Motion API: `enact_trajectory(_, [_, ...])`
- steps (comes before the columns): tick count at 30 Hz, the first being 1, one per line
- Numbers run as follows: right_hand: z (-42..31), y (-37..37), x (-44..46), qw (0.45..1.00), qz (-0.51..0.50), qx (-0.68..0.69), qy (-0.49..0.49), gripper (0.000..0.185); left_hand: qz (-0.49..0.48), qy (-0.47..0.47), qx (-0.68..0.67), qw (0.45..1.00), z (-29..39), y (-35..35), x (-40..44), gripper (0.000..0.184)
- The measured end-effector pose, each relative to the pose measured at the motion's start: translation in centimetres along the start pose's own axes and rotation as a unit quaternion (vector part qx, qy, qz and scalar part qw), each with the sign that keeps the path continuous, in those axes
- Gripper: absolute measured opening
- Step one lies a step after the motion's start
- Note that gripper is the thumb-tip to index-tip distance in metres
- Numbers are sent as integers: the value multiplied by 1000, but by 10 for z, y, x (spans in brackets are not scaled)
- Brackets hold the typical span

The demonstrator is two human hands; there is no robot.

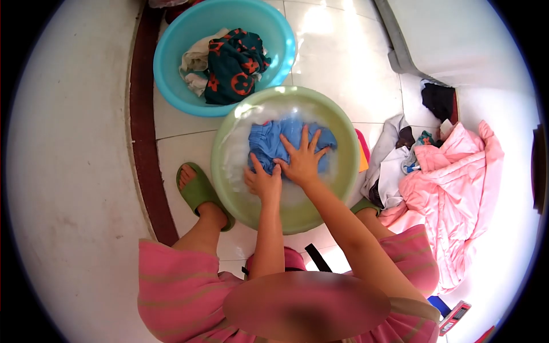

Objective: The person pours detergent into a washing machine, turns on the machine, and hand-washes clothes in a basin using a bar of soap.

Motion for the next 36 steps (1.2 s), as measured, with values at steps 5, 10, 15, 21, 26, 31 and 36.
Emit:
enact_trajectory(5, [37, -107, -29, 980, -199, -2, -8, 51, -167, 1, -79, 983, -45, -62, 9, 68])
enact_trajectory(10, [32, -83, 5, 987, -157, 28, -2, 31, -9, 32, -426, 904, -41, -61, 11, 65])
enact_trajectory(15, [-3, 18, 6, 985, -62, 157, -18, 10, -350, 292, -682, 572, 25, -58, -32, 66])
enact_trajectory(21, [-118, 114, -52, 929, -119, 312, 161, 12, -417, 182, -717, 528, 87, -13, -72, 54])
enact_trajectory(26, [-44, 92, 14, 960, 119, 243, 66, 7, -387, 247, -756, 467, 68, -81, -65, 45])
enact_trajectory(31, [46, 79, 38, 987, 118, 48, -102, 10, -126, 202, -677, 697, 44, 1, -38, 50])
enact_trajectory(36, [9, 38, 14, 998, 51, -42, -13, 55, 103, -60, -284, 951, 7, 19, -2, 47])
Point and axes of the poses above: each hand's wrist, its own x-axis towards the middle knuckle, its own y-axis out of the back of the hand, z = x × y, the point moved 10 cm from there along x, towards the middle knuckle, and after that the axes turned 7 degrees about z, right-handed, at the moved point
